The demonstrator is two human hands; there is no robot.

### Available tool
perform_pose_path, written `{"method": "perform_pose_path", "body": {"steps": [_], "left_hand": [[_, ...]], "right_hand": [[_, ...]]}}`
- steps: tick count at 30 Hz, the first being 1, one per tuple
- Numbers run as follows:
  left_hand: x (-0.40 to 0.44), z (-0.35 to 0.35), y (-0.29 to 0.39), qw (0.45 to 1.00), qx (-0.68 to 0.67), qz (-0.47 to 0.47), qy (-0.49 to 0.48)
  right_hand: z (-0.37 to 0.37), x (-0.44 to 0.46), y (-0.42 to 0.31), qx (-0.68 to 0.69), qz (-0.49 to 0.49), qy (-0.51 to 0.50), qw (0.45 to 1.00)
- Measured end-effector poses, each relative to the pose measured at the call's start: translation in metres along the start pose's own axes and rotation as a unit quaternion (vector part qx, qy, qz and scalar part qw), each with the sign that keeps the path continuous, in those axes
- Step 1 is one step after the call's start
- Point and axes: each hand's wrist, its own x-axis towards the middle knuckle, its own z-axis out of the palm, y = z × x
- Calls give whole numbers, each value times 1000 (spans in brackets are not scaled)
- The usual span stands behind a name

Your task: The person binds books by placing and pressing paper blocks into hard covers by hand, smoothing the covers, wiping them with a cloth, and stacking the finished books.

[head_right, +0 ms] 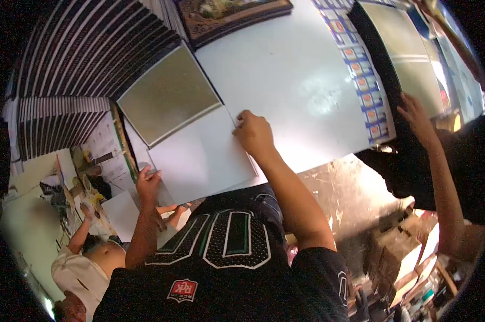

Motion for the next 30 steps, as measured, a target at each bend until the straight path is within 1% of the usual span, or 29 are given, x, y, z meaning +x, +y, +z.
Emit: {"method": "perform_pose_path", "body": {"steps": [2, 4, 5, 6, 8, 9, 11, 12, 14, 15, 17, 18, 20, 21, 22, 23, 24, 25, 26, 28, 30], "left_hand": [[-7, 3, 16, 1000, -13, -7, 17], [-10, 4, 23, 1000, -5, -29, -3], [-12, 4, 27, 999, 31, -24, 4], [-13, 4, 25, 999, 30, -30, 7], [-13, 6, 22, 999, 38, -14, 12], [-14, 6, 21, 999, 34, -20, 18], [-15, 5, 24, 999, 50, 12, 3], [-14, 3, 21, 999, 47, 9, 6], [-11, 4, 16, 999, 35, -9, 5], [-9, 5, 12, 999, 32, -9, 6], [-5, 4, 5, 999, 17, -27, -5], [-5, 3, 0, 999, 17, -30, 1], [-5, 4, 0, 999, 7, -26, -22], [-7, 6, 6, 999, 50, -6, -8], [-5, 3, 1, 971, 203, 122, 12], [-8, 7, 5, 1000, 19, -12, -8], [-14, 2, 31, 998, 64, -25, -10], [-15, 3, 31, 999, 33, -36, -3], [-12, 4, 27, 999, 28, -39, 9], [-17, 8, 16, 1000, -4, -21, 4], [-17, 6, 23, 1000, -13, -16, 12]], "right_hand": [[-1, 0, -7, -15, 3, -12, 1000], [1, 1, -6, -30, 24, -12, 999], [1, 0, -9, -25, 46, -17, 998], [3, -1, -8, -27, 45, -24, 998], [3, 1, -7, -29, 4, -16, 999], [2, 3, -7, -32, 0, -23, 999], [1, 6, -10, -50, -2, -40, 998], [1, 7, -12, -53, -4, -43, 998], [-4, 10, -23, -116, -24, -65, 991], [-4, 12, -24, -119, -27, -65, 990], [-5, 18, -23, -157, -50, -106, 981], [-4, 19, -21, -156, -55, -111, 980], [-5, 20, -13, -151, -86, -88, 981], [-4, 24, -4, -145, -93, -90, 981], [-1, 27, 3, -138, -103, -99, 980], [-1, 30, 0, -138, -80, -120, 980], [-2, 29, -7, -139, -52, -137, 979], [-2, 26, -15, -124, -32, -151, 980], [-5, 26, -20, -113, -11, -156, 981], [-5, 25, -7, -112, -41, -158, 980], [-1, 25, -6, -114, -69, -163, 978]]}}
